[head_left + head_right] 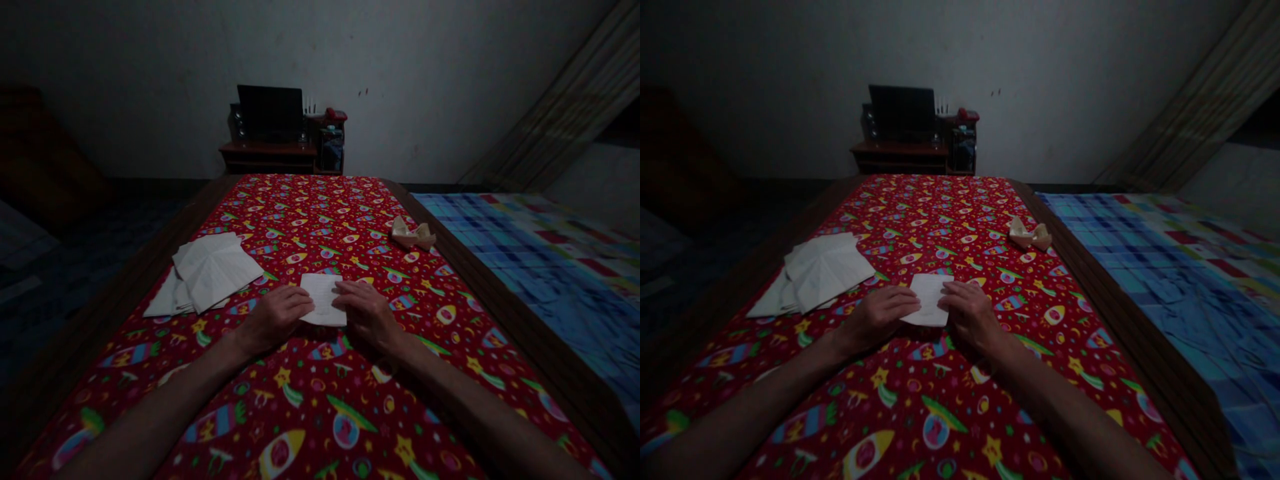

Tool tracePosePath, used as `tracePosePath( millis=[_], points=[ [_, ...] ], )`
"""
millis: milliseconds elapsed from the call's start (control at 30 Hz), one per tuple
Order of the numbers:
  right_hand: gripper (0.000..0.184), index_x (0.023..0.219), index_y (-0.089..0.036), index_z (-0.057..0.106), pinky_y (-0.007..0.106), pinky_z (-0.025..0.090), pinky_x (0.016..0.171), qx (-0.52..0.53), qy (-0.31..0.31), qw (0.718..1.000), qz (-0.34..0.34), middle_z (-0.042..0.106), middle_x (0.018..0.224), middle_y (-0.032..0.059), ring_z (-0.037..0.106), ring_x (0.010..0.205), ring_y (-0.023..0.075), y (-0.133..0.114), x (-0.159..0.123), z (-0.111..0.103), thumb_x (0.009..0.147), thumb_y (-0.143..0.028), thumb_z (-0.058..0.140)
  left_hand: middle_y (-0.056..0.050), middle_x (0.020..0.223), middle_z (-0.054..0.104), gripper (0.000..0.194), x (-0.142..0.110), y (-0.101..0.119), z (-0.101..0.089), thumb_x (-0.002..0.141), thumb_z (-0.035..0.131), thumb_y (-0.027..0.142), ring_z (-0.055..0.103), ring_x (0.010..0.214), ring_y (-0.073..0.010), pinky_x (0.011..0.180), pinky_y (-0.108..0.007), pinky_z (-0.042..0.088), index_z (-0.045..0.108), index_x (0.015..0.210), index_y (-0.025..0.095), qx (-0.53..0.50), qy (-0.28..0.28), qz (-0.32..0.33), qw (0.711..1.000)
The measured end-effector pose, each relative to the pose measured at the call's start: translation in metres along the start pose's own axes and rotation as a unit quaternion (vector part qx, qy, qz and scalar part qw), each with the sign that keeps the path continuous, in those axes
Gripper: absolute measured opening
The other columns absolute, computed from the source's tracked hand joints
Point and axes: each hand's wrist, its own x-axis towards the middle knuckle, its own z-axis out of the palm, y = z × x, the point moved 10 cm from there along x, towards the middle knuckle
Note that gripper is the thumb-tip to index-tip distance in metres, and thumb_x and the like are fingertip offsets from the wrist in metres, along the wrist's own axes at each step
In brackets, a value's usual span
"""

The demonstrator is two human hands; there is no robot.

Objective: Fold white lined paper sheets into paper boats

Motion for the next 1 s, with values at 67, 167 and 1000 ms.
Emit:
tracePosePath(
  millis=[67,167,1000],
  points=[
    [0.019,0.096,-0.019,0.066,0.037,0.044,0.085,-0.069,-0.005,0.997,-0.027,0.068,0.106,0.0101,0.060,0.099,0.0197,-0.007,-0.003,0.000,0.088,-0.019,0.049,-0.008,0.091,0.069,0.019,0.002,0.012,0.000,0.090,0.044,0.014,0.062,0.092,-0.0201,0.078,-0.034,0.051,0.063,0.094,0.014,0.039,-0.006,0.012,0.999],
    [0.019,0.098,-0.020,0.065,0.034,0.043,0.079,-0.121,-0.050,0.988,-0.076,0.069,0.097,0.0082,0.059,0.091,0.0186,-0.015,-0.009,0.008,0.089,-0.018,0.049,-0.008,0.087,0.068,0.019,0.002,0.022,0.003,0.090,0.043,0.013,0.063,0.085,-0.0190,0.071,-0.033,0.052,0.062,0.093,0.014,0.054,-0.023,0.016,0.998],
    [0.024,0.073,-0.018,0.061,0.020,0.032,0.050,0.005,-0.061,0.959,0.277,0.059,0.060,-0.0007,0.051,0.053,0.0112,0.045,-0.012,0.014,0.087,-0.032,0.049,0.001,0.064,0.066,0.028,-0.034,-0.068,0.026,0.083,0.051,0.041,0.060,0.061,-0.0145,0.054,-0.022,0.035,0.068,0.074,0.020,-0.090,-0.077,-0.482,0.868]
  ],
)
